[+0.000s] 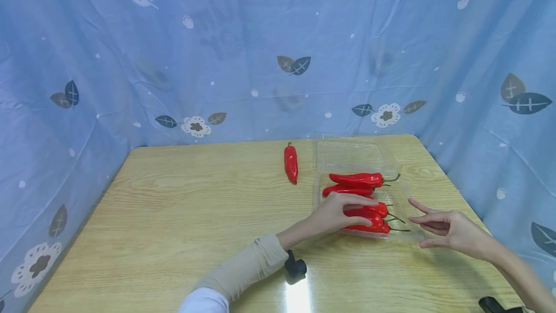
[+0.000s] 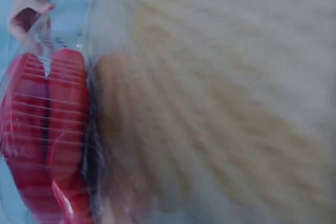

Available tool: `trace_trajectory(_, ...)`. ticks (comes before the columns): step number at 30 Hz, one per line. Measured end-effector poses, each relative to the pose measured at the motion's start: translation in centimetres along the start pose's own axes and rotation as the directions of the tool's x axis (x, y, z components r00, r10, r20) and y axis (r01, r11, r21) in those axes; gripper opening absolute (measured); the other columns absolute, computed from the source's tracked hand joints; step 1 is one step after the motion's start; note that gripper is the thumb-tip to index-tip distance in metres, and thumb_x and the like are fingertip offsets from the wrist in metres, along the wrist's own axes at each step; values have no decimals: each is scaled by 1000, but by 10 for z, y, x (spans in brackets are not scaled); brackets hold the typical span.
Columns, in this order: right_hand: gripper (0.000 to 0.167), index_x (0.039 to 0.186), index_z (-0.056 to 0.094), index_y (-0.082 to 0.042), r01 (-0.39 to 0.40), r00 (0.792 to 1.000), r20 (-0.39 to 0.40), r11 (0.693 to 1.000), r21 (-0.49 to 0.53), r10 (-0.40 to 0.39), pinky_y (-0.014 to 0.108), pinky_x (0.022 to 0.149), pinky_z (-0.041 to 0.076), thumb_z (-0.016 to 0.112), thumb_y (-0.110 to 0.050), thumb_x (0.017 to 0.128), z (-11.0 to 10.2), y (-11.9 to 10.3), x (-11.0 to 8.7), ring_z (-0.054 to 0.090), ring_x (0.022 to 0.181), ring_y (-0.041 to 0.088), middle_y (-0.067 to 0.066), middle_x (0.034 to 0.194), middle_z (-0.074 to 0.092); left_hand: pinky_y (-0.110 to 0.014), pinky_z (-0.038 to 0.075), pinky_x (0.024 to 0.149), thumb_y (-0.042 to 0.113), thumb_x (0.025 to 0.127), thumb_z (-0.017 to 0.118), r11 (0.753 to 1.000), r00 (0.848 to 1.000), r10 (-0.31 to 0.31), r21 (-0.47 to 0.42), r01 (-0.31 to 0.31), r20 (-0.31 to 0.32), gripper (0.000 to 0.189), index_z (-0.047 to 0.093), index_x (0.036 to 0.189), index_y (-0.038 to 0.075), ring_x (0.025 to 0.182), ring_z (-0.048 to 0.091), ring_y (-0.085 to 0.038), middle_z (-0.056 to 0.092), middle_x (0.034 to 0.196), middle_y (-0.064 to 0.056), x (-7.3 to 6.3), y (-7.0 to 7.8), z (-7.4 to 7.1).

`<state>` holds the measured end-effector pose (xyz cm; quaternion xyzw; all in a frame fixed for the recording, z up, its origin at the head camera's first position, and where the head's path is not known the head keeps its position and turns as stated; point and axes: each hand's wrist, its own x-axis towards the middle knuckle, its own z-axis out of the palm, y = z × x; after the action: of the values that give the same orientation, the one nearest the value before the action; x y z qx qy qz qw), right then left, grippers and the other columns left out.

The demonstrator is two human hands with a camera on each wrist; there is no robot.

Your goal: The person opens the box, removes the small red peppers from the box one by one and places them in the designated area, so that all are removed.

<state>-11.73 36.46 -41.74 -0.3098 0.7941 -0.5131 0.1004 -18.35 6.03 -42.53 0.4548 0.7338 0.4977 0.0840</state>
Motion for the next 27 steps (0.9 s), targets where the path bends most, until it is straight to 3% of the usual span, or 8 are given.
trace_trajectory(4,43,117,56,19,15,1000,3,1000,20,-15,20,85,51,70,11,78,0,-1,0,51,118,-1,-24,147,34,-7,41,89,18,83,75,992,995,26,119,-37,91,46,64,127,13,113,49,11,67,119,5,13,-3,5)
trace_trajectory(8,43,118,56,19,30,1000,8,999,24,-30,20,85,50,70,11,78,0,-1,0,51,119,0,-23,149,33,-4,36,91,22,83,75,969,984,44,233,-84,172,46,64,127,13,112,50,12,66,121,6,22,-4,9)
trace_trajectory(16,44,119,57,17,21,1000,4,1000,5,-21,20,84,51,70,11,78,0,1,-2,51,118,0,-24,148,33,-1,32,89,33,86,72,911,954,-47,405,-80,295,49,61,132,19,112,49,9,62,126,11,37,6,16)
trace_trajectory(20,45,119,58,15,36,999,0,999,-15,-36,19,83,52,71,10,77,0,1,-2,51,118,-1,-23,148,34,0,32,84,34,87,71,897,952,-66,436,-75,299,52,57,135,21,106,50,11,64,120,14,39,9,19)
trace_trajectory(24,44,118,58,16,48,999,-2,999,-3,-48,19,82,52,71,11,76,0,1,-1,53,117,1,-22,148,35,-1,33,87,35,85,73,906,969,-60,420,-49,241,59,54,138,20,107,51,11,65,121,13,36,8,21)
trace_trajectory(27,44,118,58,17,67,998,-1,998,10,-67,22,82,52,71,12,76,1,1,-1,55,116,3,-20,149,34,-4,33,92,36,82,76,920,982,-49,391,-26,181,59,57,135,17,117,49,7,59,131,8,32,5,20)
